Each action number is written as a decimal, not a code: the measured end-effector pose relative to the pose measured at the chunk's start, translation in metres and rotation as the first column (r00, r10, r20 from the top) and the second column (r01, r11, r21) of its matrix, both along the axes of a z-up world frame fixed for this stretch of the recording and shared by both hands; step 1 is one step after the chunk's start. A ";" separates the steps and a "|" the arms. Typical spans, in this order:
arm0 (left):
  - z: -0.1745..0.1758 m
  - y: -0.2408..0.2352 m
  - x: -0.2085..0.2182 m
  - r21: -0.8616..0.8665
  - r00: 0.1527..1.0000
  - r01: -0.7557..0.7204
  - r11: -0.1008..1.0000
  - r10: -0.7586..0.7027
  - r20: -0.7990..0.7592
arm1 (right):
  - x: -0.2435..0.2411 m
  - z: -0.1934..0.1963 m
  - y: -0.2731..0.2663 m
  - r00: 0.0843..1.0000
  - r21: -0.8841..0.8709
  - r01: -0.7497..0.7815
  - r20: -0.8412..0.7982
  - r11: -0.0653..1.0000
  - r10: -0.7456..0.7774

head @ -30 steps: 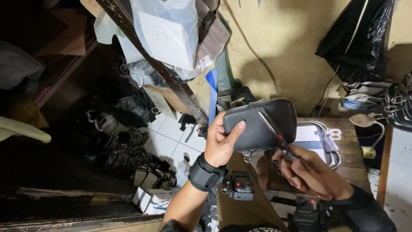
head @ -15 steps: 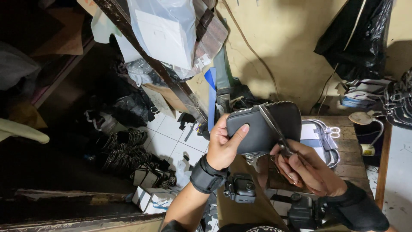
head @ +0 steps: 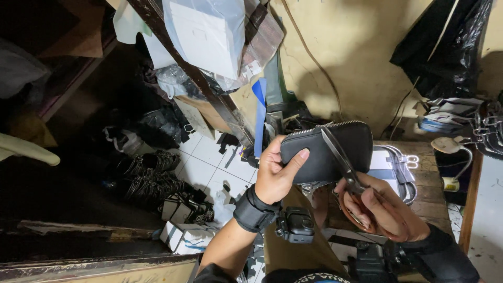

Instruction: Trimming excess threads and material from small leather pouches using scissors

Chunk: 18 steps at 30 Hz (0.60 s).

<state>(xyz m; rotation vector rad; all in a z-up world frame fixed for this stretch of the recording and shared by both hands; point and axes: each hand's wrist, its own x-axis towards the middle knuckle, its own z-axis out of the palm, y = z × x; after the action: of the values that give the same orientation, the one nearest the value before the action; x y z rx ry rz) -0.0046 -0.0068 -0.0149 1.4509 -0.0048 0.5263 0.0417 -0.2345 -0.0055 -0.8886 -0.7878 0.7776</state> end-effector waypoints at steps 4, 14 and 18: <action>0.011 -0.003 -0.003 0.054 1.000 -0.013 0.998 0.012 0.021 | 0.004 -0.002 -0.002 0.997 -0.038 0.033 0.068 0.999 -0.031; 0.012 -0.003 -0.003 0.011 1.000 -0.024 1.000 0.024 0.003 | 0.003 -0.010 -0.006 1.000 -0.051 -0.016 0.020 0.999 0.017; 0.012 -0.002 -0.003 0.036 0.999 -0.039 0.999 0.038 0.010 | 0.006 -0.020 -0.008 1.000 -0.119 -0.011 -0.021 0.993 0.009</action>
<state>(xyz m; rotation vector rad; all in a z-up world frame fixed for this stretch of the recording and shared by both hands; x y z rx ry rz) -0.0076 -0.0090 -0.0030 1.4867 0.0062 0.5669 0.0481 -0.2427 -0.0256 -0.9826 -0.7337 0.8483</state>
